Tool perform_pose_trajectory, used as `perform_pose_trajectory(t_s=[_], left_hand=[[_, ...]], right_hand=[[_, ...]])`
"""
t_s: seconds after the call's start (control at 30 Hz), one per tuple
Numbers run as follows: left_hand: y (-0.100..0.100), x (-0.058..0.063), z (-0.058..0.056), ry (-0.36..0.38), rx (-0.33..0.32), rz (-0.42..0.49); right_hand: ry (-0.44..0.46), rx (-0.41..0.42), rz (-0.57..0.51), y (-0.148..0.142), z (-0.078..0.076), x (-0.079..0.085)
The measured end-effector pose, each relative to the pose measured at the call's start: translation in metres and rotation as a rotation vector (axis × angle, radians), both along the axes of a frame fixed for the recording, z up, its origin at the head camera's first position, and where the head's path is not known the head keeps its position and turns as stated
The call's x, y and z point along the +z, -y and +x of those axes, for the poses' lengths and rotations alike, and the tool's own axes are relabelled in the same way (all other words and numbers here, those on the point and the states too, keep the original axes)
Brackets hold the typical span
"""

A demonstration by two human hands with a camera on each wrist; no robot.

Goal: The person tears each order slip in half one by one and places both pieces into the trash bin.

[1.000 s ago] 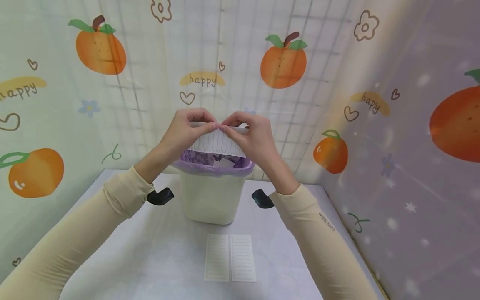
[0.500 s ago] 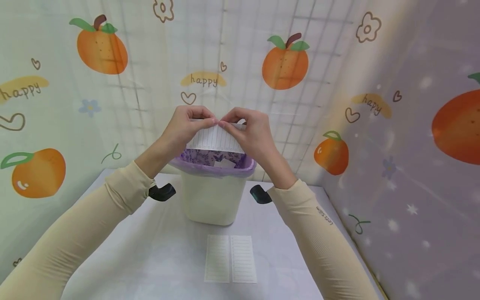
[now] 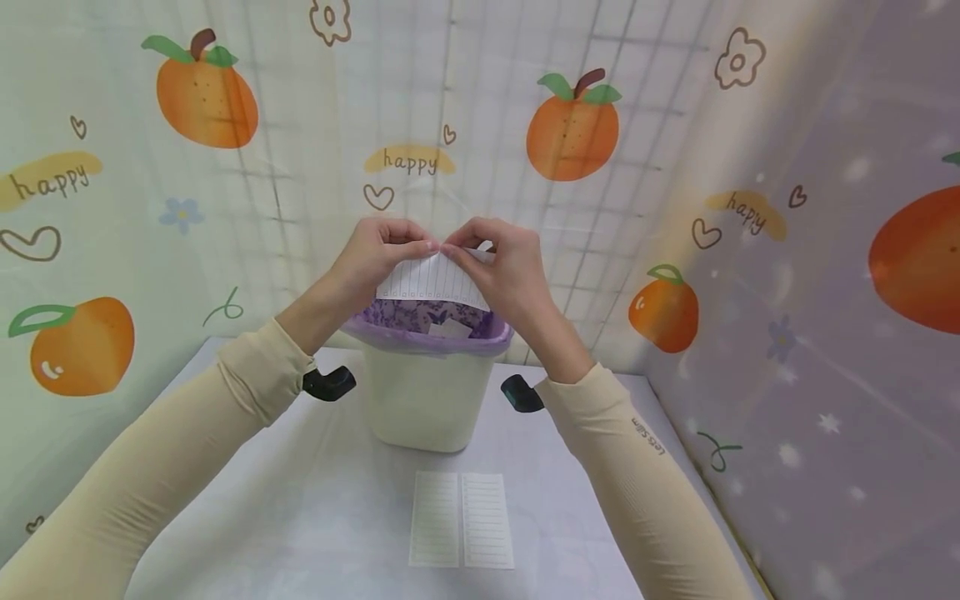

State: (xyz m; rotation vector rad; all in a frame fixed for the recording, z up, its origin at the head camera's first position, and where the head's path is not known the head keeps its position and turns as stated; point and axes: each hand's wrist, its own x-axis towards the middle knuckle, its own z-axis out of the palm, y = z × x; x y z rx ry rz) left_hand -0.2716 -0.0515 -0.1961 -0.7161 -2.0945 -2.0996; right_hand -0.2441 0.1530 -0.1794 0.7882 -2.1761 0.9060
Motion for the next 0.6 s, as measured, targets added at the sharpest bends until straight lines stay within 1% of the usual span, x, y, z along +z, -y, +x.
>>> perform_pose_trajectory(t_s=[0.13, 0.37, 0.6], left_hand=[[0.0, -0.003, -0.001, 0.02, 0.025, -0.04], [0.0, -0.01, -0.004, 0.018, 0.075, -0.107], [0.002, -0.018, -0.007, -0.019, 0.096, -0.136]], right_hand=[[0.0, 0.015, -0.018, -0.002, 0.001, 0.0], [-0.011, 0.028, -0.04, -0.005, 0.005, 0.001], [-0.015, 0.032, -0.069, -0.007, 0.01, 0.004]])
